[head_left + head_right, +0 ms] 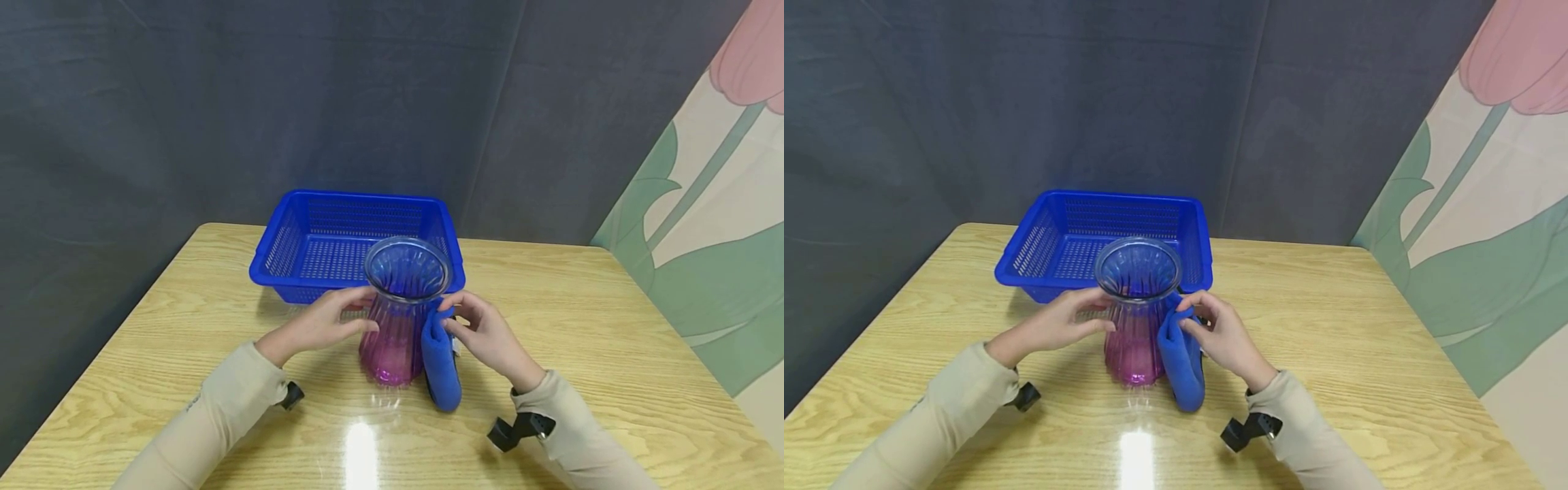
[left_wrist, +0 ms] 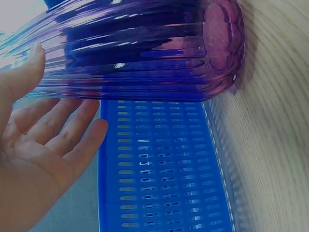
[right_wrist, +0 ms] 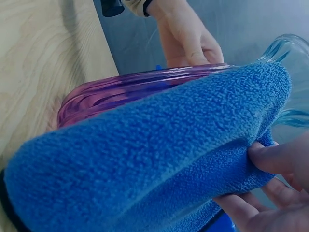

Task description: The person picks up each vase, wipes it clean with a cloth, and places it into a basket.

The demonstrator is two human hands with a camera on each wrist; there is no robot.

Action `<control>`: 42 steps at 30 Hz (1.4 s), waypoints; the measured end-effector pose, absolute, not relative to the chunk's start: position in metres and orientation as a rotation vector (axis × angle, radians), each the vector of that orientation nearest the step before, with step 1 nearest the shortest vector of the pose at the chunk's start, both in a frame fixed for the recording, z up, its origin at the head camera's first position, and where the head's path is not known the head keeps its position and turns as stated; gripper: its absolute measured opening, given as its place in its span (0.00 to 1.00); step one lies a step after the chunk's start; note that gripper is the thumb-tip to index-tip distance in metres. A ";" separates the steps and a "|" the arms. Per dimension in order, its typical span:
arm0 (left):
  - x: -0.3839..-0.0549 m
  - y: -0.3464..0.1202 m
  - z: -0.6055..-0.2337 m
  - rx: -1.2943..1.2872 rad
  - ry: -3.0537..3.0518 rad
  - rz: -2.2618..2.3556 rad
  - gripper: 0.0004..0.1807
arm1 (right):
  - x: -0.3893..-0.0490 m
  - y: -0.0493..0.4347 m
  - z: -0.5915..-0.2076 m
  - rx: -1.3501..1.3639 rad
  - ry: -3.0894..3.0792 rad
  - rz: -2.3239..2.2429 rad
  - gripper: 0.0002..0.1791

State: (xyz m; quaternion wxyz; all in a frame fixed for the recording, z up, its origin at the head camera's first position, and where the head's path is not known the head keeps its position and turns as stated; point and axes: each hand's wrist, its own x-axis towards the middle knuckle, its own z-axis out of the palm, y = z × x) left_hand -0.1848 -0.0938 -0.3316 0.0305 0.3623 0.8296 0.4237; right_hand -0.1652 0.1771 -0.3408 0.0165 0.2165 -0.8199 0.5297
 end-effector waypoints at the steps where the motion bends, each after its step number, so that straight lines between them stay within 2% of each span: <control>1: -0.185 -0.094 -0.332 1.116 2.557 1.305 0.27 | -0.165 0.177 -0.340 0.672 -2.540 1.640 0.09; 11: -0.185 -0.094 -0.332 1.111 2.575 1.299 0.28 | -0.163 0.174 -0.326 0.716 -2.393 1.645 0.09; 17: -0.185 -0.094 -0.331 1.107 2.574 1.295 0.28 | -0.161 0.173 -0.318 0.624 -2.352 1.717 0.08; 23: -0.184 -0.094 -0.330 1.107 2.578 1.281 0.29 | -0.159 0.174 -0.312 0.547 -2.293 1.793 0.15; 26: -0.184 -0.095 -0.329 1.106 2.575 1.274 0.29 | -0.158 0.174 -0.309 0.521 -2.275 1.810 0.15; 35: -0.179 -0.091 -0.328 0.990 2.595 1.314 0.41 | -0.157 0.173 -0.305 0.525 -2.017 2.098 0.15; 42: -0.178 -0.084 -0.331 0.965 2.687 1.336 0.41 | -0.158 0.174 -0.303 0.624 -1.836 2.202 0.15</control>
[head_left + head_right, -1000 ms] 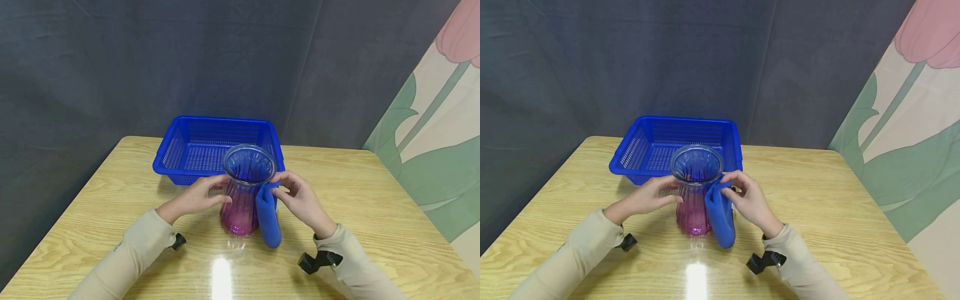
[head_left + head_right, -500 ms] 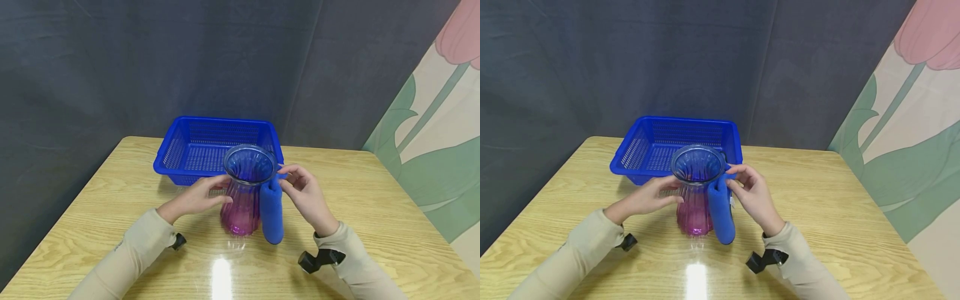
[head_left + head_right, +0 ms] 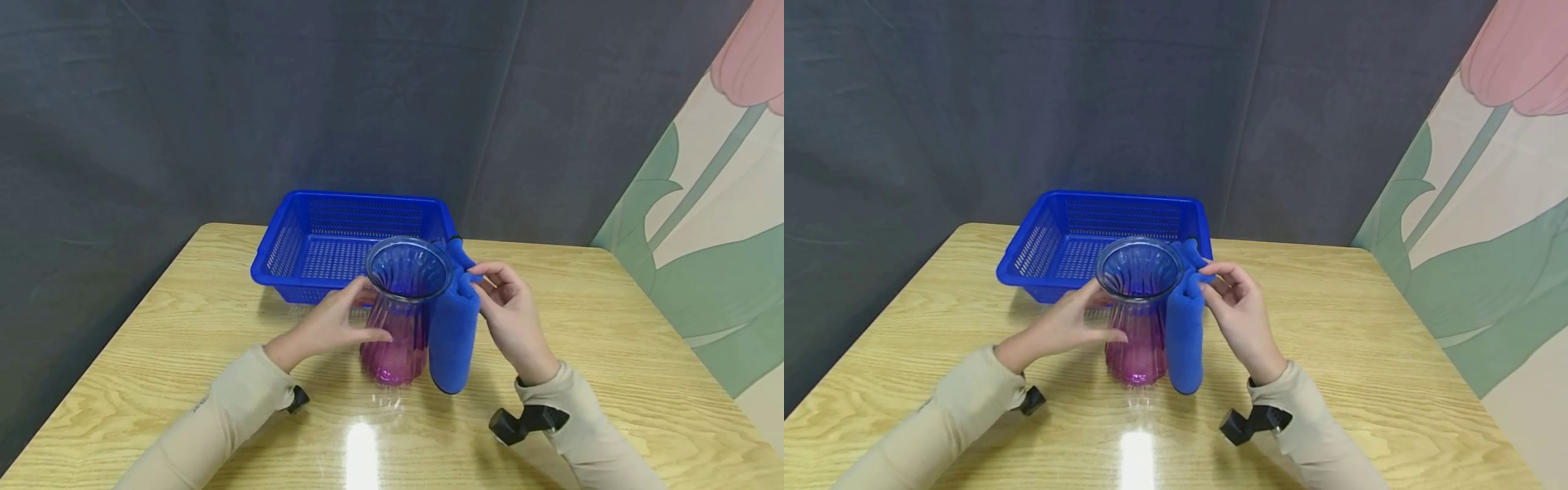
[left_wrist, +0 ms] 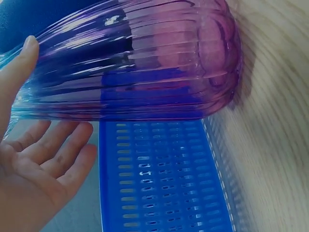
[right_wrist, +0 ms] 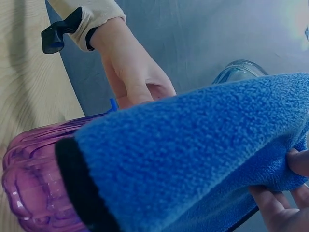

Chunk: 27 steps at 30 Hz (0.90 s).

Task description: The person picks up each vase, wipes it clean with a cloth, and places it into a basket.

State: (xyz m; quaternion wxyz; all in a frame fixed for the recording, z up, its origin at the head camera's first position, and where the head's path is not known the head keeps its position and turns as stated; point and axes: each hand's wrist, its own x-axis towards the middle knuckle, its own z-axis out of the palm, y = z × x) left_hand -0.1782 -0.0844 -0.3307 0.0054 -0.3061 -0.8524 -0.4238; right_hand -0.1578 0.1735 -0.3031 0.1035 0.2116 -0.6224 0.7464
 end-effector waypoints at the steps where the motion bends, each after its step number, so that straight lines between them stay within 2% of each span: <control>1: -0.179 -0.084 -0.331 -0.960 -2.663 -1.315 0.40 | -0.158 0.174 -0.303 0.640 -1.815 2.212 0.16; 6: -0.180 -0.085 -0.330 -1.007 -2.636 -1.289 0.39 | -0.159 0.174 -0.303 0.684 -1.771 2.212 0.16; 13: -0.184 -0.088 -0.332 -1.084 -2.622 -1.296 0.45 | -0.159 0.174 -0.305 0.683 -1.887 2.103 0.16; 18: -0.186 -0.089 -0.332 -1.105 -2.642 -1.311 0.41 | -0.157 0.174 -0.307 0.688 -1.986 2.034 0.15; 27: -0.187 -0.091 -0.332 -1.148 -2.612 -1.354 0.34 | -0.160 0.171 -0.314 0.697 -2.082 1.922 0.19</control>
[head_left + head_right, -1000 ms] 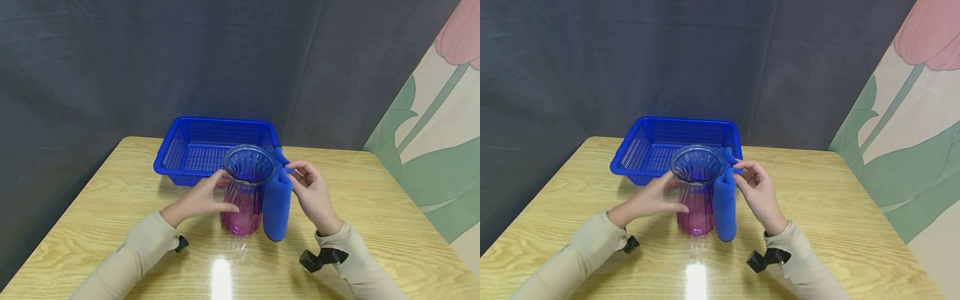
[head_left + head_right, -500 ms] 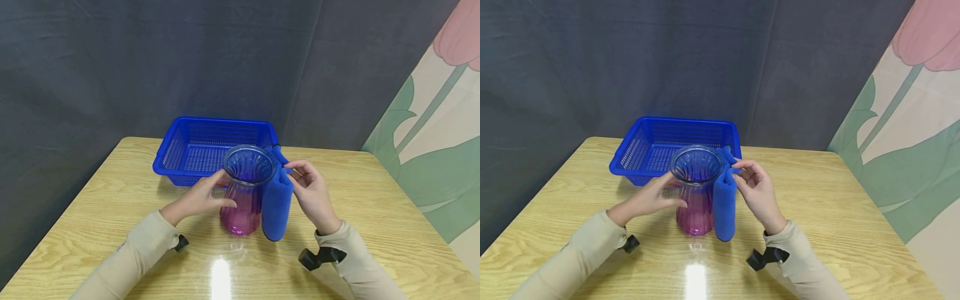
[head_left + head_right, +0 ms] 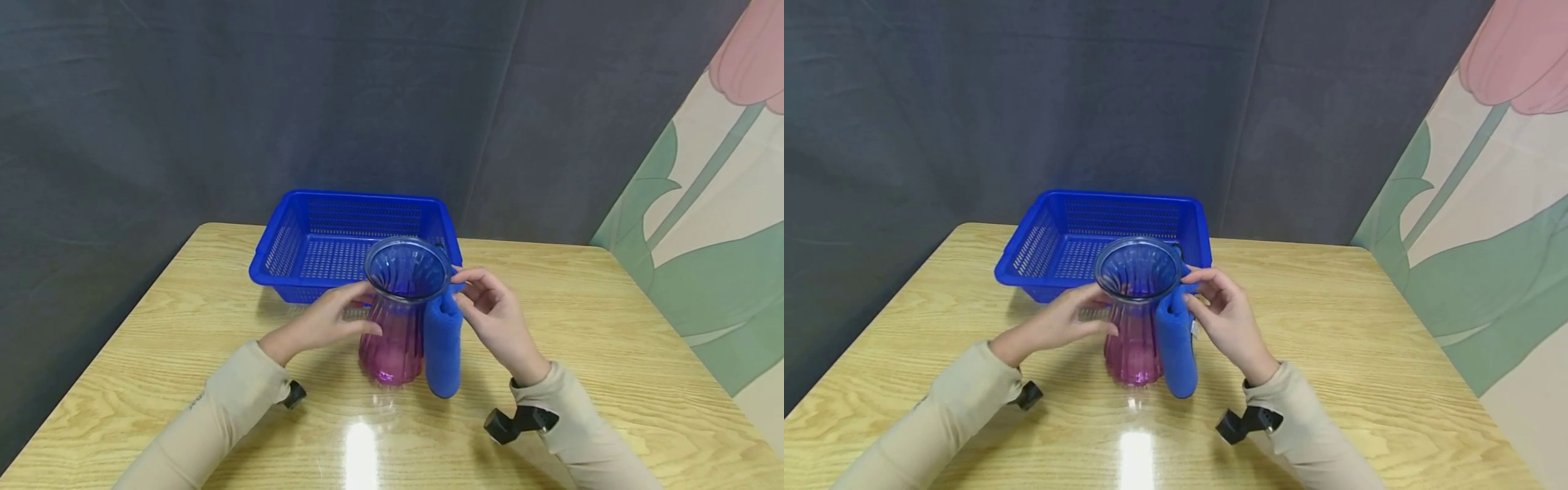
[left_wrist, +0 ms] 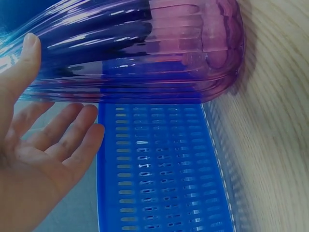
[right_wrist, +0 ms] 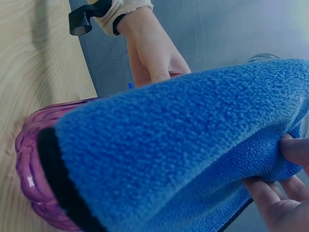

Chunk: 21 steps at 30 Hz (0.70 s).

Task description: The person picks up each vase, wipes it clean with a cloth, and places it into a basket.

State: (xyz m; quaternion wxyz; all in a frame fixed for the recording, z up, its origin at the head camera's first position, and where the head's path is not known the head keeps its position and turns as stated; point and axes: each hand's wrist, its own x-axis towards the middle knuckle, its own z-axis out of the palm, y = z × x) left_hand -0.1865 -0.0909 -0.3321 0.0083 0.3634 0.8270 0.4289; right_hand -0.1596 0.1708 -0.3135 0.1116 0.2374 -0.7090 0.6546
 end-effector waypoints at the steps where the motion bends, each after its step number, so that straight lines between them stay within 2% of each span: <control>1: -0.187 -0.091 -0.332 1.139 2.588 1.341 0.32 | -0.160 0.170 -0.314 0.699 -2.083 1.917 0.19; 6: -0.189 -0.091 -0.335 1.174 2.628 1.326 0.29 | -0.161 0.170 -0.317 0.713 -2.149 1.865 0.19; 13: -0.189 -0.091 -0.335 1.180 2.629 1.315 0.30 | -0.161 0.168 -0.322 0.850 -2.159 1.782 0.12; 21: -0.190 -0.091 -0.335 1.182 2.639 1.300 0.30 | -0.162 0.167 -0.327 0.903 -2.188 1.684 0.15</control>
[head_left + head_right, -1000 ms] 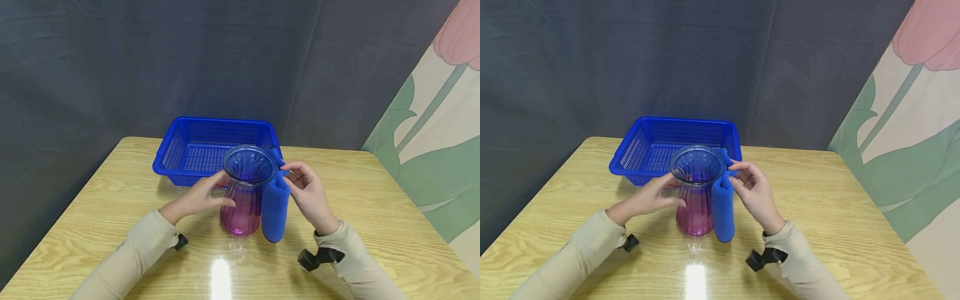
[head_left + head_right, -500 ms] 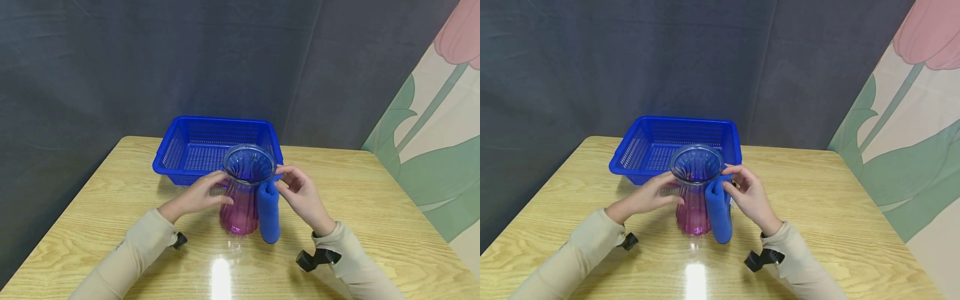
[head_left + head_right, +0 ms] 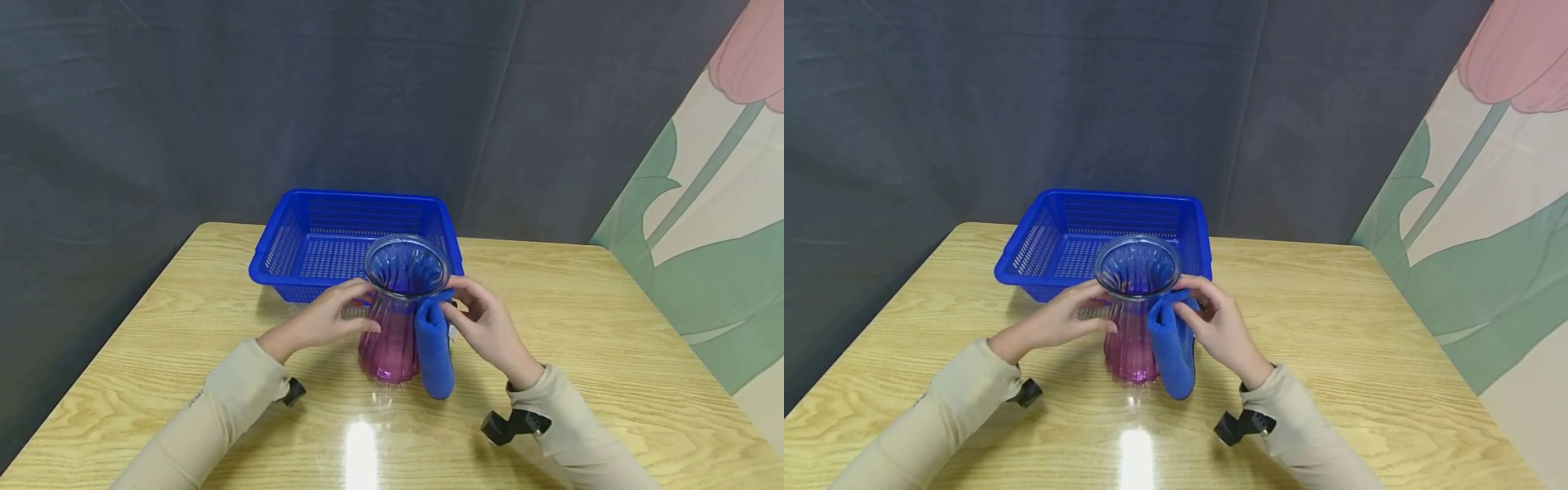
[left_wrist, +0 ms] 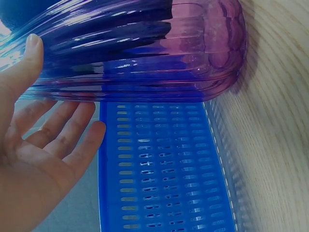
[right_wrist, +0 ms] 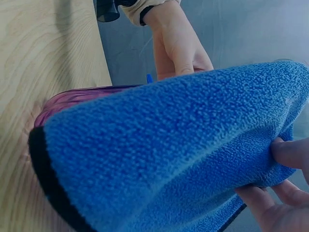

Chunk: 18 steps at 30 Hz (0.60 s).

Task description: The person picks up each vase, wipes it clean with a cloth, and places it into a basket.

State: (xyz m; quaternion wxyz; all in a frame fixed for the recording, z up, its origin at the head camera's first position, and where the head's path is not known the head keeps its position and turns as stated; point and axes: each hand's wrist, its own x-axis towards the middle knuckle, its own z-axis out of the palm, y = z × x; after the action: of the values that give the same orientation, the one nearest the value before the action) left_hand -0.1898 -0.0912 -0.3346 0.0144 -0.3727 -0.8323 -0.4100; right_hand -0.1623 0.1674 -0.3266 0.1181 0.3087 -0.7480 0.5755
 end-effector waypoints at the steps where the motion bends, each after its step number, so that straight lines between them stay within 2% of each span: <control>1: -0.190 -0.091 -0.334 -1.161 -2.592 -1.277 0.31 | -0.163 0.168 -0.327 0.909 -2.196 1.672 0.15; 18: -0.190 -0.092 -0.334 -1.155 -2.617 -1.283 0.30 | -0.163 0.172 -0.330 0.876 -2.351 1.477 0.08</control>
State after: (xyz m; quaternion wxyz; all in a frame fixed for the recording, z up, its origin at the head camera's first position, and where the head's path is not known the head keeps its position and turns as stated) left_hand -0.1898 -0.0917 -0.3338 0.0031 -0.3683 -0.8348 -0.4093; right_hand -0.1627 0.1718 -0.3297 0.1151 0.2988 -0.8022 0.5040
